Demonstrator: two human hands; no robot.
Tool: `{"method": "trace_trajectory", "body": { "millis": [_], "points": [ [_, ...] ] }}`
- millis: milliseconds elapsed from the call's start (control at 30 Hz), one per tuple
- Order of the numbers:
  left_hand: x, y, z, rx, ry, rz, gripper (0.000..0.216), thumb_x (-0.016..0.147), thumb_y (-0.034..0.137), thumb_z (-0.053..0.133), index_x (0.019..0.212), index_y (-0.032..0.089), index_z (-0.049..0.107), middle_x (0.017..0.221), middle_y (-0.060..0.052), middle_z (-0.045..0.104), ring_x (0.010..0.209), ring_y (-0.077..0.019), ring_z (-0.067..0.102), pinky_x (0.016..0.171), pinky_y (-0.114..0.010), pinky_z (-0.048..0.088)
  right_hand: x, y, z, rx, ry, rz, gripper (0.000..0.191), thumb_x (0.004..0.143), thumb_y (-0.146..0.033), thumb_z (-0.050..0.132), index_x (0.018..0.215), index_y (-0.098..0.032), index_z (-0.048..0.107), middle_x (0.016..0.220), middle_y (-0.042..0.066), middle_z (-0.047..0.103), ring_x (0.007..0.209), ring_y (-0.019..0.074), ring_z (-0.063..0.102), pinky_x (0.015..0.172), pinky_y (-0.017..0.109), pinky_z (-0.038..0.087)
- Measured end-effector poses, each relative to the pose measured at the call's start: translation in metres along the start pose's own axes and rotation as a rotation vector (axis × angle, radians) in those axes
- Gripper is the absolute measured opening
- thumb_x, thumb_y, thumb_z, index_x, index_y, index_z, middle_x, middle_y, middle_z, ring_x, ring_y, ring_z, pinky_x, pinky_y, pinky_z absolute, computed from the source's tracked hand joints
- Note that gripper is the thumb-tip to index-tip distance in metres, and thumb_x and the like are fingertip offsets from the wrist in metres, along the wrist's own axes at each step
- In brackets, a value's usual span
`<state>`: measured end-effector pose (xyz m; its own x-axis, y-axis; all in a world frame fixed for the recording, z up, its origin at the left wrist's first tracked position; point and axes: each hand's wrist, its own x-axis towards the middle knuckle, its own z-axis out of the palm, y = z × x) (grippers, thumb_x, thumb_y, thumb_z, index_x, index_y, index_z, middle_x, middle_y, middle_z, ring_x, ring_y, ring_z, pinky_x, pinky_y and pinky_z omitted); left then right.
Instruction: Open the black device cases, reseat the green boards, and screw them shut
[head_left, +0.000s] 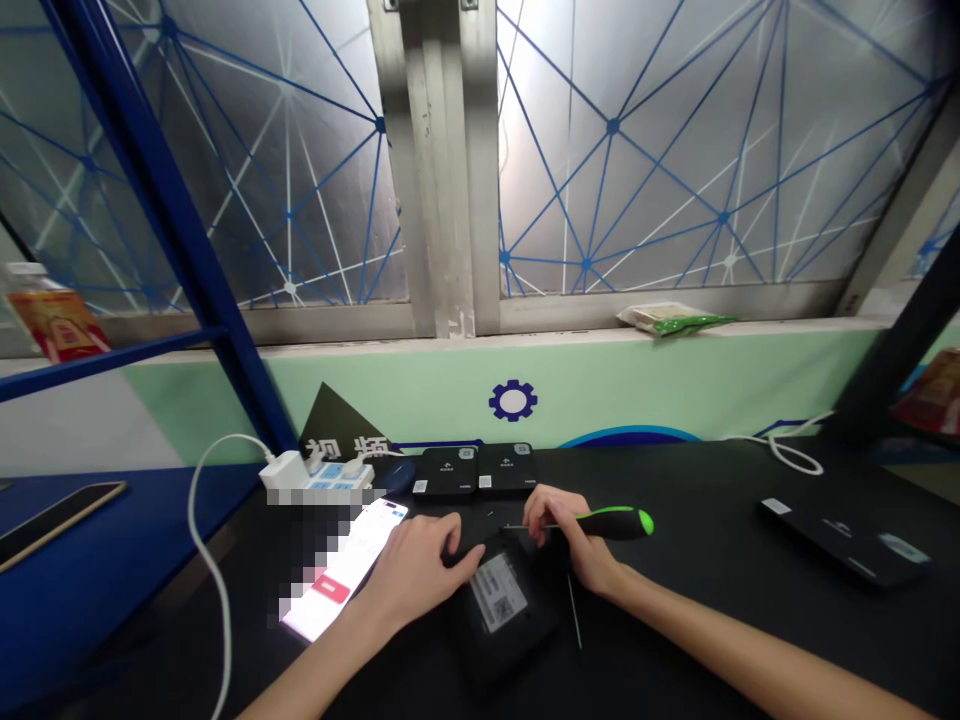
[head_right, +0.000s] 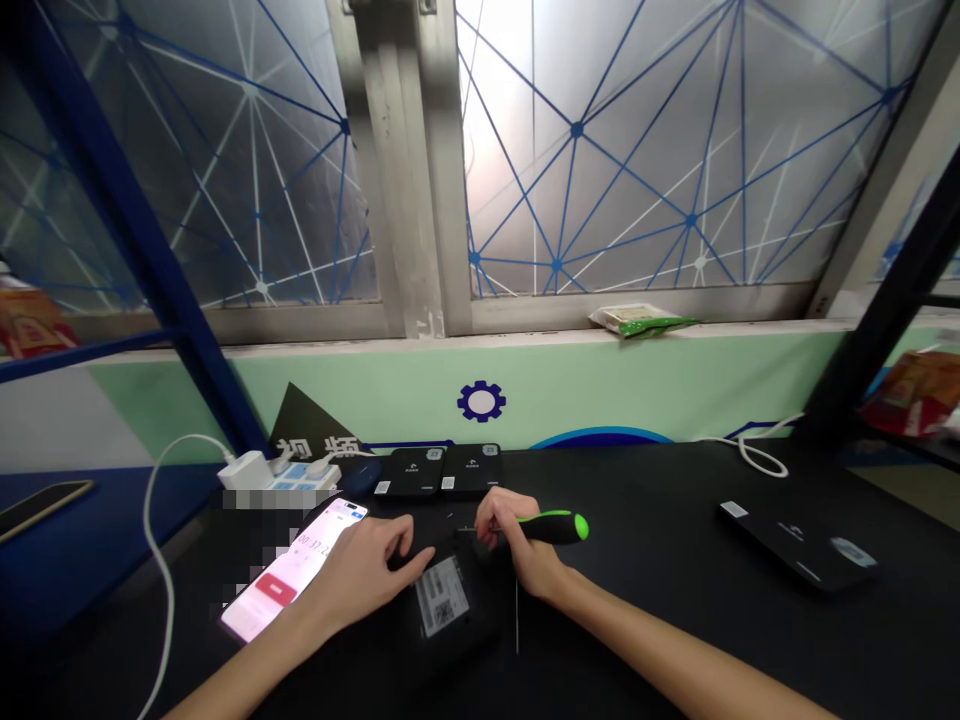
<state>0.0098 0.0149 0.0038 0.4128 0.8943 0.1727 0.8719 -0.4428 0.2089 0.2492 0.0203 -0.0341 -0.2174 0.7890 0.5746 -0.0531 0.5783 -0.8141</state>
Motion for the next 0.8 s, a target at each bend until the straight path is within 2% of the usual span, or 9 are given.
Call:
{"method": "trace_trajectory", "body": {
  "millis": [100,233,400,533,667,800],
  "points": [
    [0.001,0.000,-0.002,0.014,0.003,0.008,0.038,0.086,0.057,0.058,0.069,0.023,0.052,0.059,0.003,0.057,0.058,-0.0182,0.057,0.053,-0.026,0.028,0.000,0.005,0.000,0.062,0.044,0.040,0.056,0.103,-0.052,0.036,0.065,-0.017,0.059,0.073,0.005,0.056,0.058,0.0152,0.053,0.055,0.028,0.045],
    [0.000,0.003,-0.001,-0.016,-0.054,0.087,0.027,0.088,0.049,0.057,0.079,0.024,0.056,0.057,0.005,0.054,0.057,-0.0174,0.055,0.054,-0.026,0.027,0.000,0.008,0.000,0.098,0.064,0.069,0.055,0.101,-0.052,0.039,0.065,-0.017,0.061,0.071,0.004,0.056,0.058,0.0152,0.053,0.054,0.028,0.046],
    [-0.001,0.005,0.001,-0.031,-0.060,0.124,0.015,0.092,0.037,0.051,0.091,0.025,0.059,0.060,0.005,0.056,0.056,-0.0167,0.056,0.055,-0.027,0.028,0.000,0.009,-0.001,0.152,0.074,0.093,0.056,0.099,-0.055,0.042,0.063,-0.017,0.060,0.066,0.003,0.056,0.053,0.0141,0.052,0.049,0.027,0.044],
    [0.001,0.001,0.001,-0.026,-0.041,0.121,0.019,0.094,0.030,0.046,0.105,0.027,0.060,0.065,0.003,0.061,0.062,-0.0199,0.061,0.057,-0.027,0.032,-0.001,0.012,-0.001,0.186,0.125,0.107,0.057,0.099,-0.055,0.042,0.060,-0.017,0.060,0.062,0.003,0.056,0.049,0.0141,0.052,0.048,0.027,0.043],
    [0.000,0.000,0.004,-0.018,-0.016,0.083,0.020,0.095,0.025,0.041,0.102,0.025,0.060,0.073,0.000,0.066,0.068,-0.0216,0.064,0.059,-0.028,0.036,-0.001,0.013,-0.002,0.219,0.166,0.136,0.051,0.099,-0.050,0.045,0.064,-0.017,0.060,0.058,0.002,0.059,0.045,0.0134,0.052,0.048,0.026,0.042],
    [-0.002,0.005,0.007,-0.003,0.037,0.032,0.019,0.095,0.023,0.040,0.098,0.023,0.059,0.084,-0.003,0.069,0.074,-0.0224,0.065,0.063,-0.031,0.040,0.002,0.012,-0.001,0.328,0.211,0.155,0.050,0.096,-0.050,0.050,0.059,-0.017,0.057,0.061,0.002,0.059,0.044,0.0126,0.052,0.043,0.025,0.040]
  ]
}}
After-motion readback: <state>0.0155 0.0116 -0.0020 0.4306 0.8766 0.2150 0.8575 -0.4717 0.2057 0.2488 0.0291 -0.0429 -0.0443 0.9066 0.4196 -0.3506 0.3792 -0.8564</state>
